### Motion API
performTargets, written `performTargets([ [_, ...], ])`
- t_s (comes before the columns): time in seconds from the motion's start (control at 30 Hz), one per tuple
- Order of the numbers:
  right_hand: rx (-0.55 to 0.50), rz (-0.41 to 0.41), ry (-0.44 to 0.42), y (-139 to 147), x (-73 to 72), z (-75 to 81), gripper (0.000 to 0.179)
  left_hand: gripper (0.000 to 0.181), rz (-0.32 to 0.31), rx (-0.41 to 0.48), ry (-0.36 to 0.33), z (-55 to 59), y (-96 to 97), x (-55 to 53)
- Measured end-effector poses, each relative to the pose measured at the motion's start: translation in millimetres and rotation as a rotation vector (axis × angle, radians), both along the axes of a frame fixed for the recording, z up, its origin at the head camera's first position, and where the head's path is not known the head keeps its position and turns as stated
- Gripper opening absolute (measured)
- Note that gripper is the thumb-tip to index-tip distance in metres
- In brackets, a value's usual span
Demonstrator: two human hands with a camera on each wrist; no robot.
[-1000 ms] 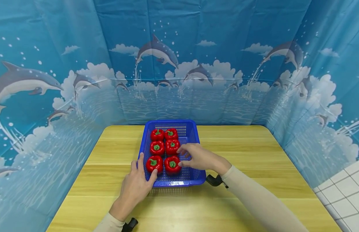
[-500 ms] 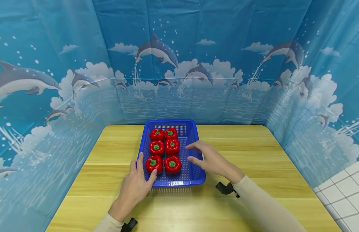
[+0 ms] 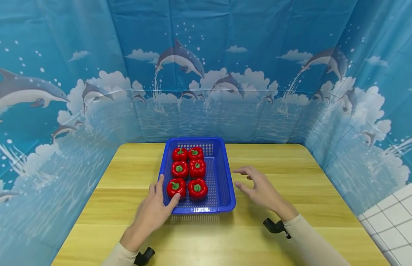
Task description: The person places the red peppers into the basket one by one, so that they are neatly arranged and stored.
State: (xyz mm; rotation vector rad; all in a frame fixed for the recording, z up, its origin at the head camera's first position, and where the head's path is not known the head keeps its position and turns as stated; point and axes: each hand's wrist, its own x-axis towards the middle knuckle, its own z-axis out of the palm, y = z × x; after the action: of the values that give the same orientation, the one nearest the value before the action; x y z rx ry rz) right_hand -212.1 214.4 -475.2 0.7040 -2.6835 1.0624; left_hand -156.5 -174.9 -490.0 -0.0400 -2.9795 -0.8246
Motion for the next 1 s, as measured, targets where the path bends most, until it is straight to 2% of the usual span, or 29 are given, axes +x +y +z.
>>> performTargets([
  [0.3,0.010,-0.050,0.062,25.2,12.2,-16.2,0.037,0.094,-0.020,0.055,0.012,-1.1,-15.7,1.2],
  [0.57,0.043,-0.096,0.084,40.9,18.0,-24.5,0.041,0.086,-0.068,0.131,0.041,-2.2,-37.9,-5.0],
  [0.8,0.061,-0.126,0.120,52.4,22.3,-31.7,0.042,0.076,-0.103,0.107,0.084,-3.8,-58.7,-11.7],
  [1.0,0.060,-0.131,0.156,60.5,18.0,-34.7,0.047,0.078,-0.118,0.036,0.120,-7.1,-75.5,-17.6],
])
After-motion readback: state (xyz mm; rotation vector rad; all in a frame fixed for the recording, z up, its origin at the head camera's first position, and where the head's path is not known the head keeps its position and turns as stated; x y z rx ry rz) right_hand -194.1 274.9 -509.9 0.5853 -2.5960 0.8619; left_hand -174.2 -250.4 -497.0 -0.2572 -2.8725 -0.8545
